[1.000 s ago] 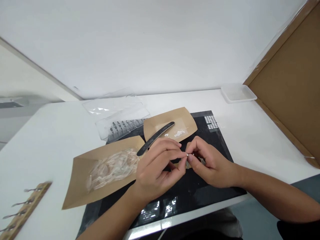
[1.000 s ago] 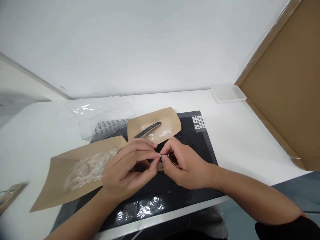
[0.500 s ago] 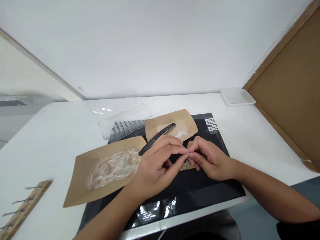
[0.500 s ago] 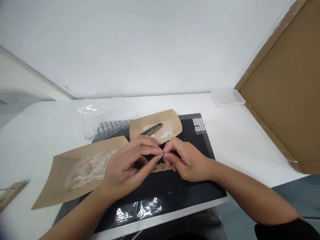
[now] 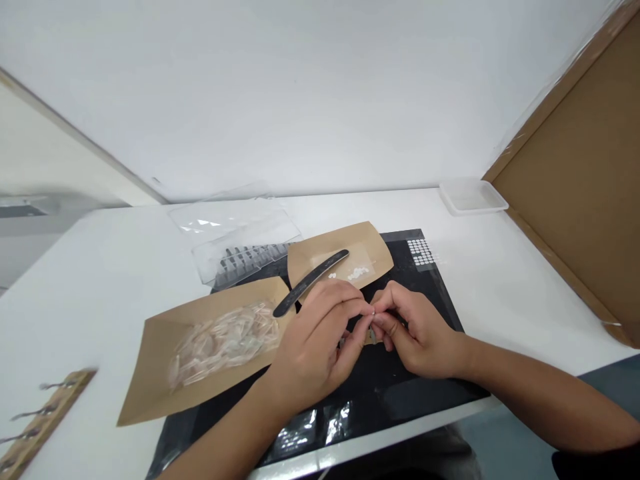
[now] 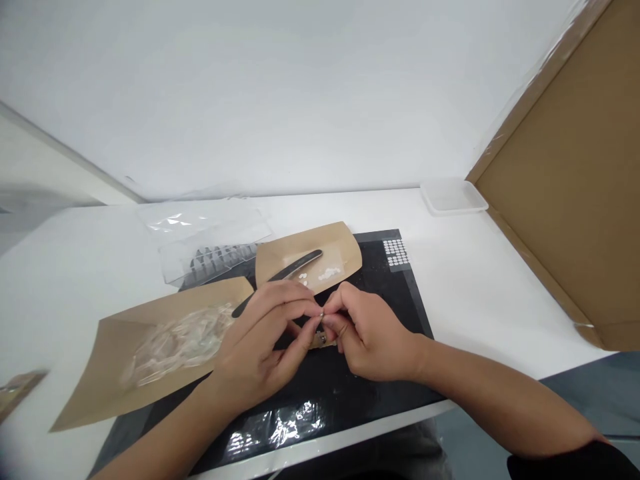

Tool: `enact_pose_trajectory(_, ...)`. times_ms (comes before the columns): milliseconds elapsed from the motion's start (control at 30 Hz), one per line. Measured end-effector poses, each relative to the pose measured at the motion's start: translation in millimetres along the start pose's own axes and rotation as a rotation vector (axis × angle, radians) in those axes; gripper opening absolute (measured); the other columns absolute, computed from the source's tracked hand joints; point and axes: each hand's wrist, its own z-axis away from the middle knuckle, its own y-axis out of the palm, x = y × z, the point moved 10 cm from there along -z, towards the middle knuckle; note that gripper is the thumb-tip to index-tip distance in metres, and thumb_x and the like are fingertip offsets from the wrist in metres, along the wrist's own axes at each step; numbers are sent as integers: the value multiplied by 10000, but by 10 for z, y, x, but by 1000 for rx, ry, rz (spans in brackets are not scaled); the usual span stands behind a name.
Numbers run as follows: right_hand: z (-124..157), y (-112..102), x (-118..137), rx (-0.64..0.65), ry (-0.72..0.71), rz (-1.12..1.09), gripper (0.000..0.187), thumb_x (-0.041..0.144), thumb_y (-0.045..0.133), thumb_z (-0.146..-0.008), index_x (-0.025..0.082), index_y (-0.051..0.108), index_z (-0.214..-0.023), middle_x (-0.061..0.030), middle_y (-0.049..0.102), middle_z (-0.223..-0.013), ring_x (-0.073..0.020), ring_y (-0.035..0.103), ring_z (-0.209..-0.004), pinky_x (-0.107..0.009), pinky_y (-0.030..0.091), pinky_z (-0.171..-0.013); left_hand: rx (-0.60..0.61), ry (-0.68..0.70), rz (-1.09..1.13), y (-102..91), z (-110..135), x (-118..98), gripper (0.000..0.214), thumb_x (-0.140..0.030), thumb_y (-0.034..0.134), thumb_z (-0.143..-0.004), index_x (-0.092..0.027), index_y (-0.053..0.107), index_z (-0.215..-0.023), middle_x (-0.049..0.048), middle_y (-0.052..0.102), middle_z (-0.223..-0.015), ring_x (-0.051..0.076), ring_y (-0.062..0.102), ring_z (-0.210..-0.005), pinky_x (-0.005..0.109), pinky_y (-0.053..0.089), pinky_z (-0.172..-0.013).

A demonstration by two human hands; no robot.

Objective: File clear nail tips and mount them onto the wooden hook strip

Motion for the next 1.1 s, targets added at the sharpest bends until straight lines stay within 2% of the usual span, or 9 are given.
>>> enact_pose_trajectory(100, 12, -4, -47, -17, 21, -29, 106, 194, 507, -1080, 224, 516, -978, 34, 605, -814, -87, 569, -591, -224, 468, -570, -10, 18, -34, -18, -14, -5, 174, 4, 651, -967, -122, 658, -1087, 96, 686, -1038, 206, 645, -1049, 370, 602, -899)
enact_pose_trajectory(167, 12, -22, -61, -33, 9, -13, 92, 208, 517, -1086, 223, 533, -996, 34, 608, -822, -85, 579, -592, -226, 480, -576, -19, -34, -6, -21, -1, 73, 171, -23, 657, -980, -145, 681, -1098, 91, 694, -1052, 200, 659, -1055, 308, 618, -815)
enact_pose_trajectory(267, 6, -67, -34, -75, -45, 52, 74, 208, 535, -1085, 222, 584, -1032, 23, 628, -860, -86, 612, -619, -231, 516, -606, -28, -141, 74, 3, 55, 227, 169, -78, 660, -1001, -184, 717, -1121, 89, 688, -1075, 183, 684, -1027, 172, 569, -574)
enact_pose_trajectory(333, 2, -98, 1, -109, -77, 84, 85, 199, 546, -1081, 225, 622, -1056, 14, 651, -892, -84, 628, -626, -227, 537, -614, -53, -171, 107, 2, 88, 277, 171, -100, 669, -1005, -194, 729, -1134, 87, 681, -1077, 172, 704, -990, 138, 547, -512)
enact_pose_trajectory(467, -3, -146, 68, -158, -116, 95, 121, 181, 565, -1075, 233, 664, -1122, 6, 709, -935, -73, 651, -598, -209, 555, -588, -116, -191, 118, -48, 107, 296, 172, -111, 722, -980, -194, 746, -1130, 70, 686, -1069, 134, 725, -878, 133, 572, -516)
enact_pose_trajectory(667, 24, -230, 220, -231, -280, 267, 151, 137, 619, -1042, 239, 696, -1123, -9, 772, -983, -81, 705, -607, -254, 585, -665, -108, -207, 184, -56, 63, 249, 183, -100, 715, -976, -194, 772, -1123, 60, 694, -1041, 101, 711, -775, 123, 550, -467)
enact_pose_trajectory(900, 59, -229, 430, -275, -482, 501, 170, 84, 654, -1013, 228, 687, -1097, -24, 829, -992, -158, 799, -878, -314, 532, -730, -122, -332, 334, -32, 102, 326, 157, -149, 695, -982, -209, 786, -1095, 59, 682, -1030, 88, 666, -681, 137, 531, -408)
enact_pose_trajectory(1100, 34, -262, 395, -301, -418, 491, 148, 106, 690, -1001, 243, 698, -1055, -5, 834, -993, -157, 804, -903, -319, 524, -733, -115, -344, 304, -30, 93, 339, 120, -175, 733, -966, -214, 790, -1064, 56, 698, -1005, 115, 710, -763, 108, 518, -406)
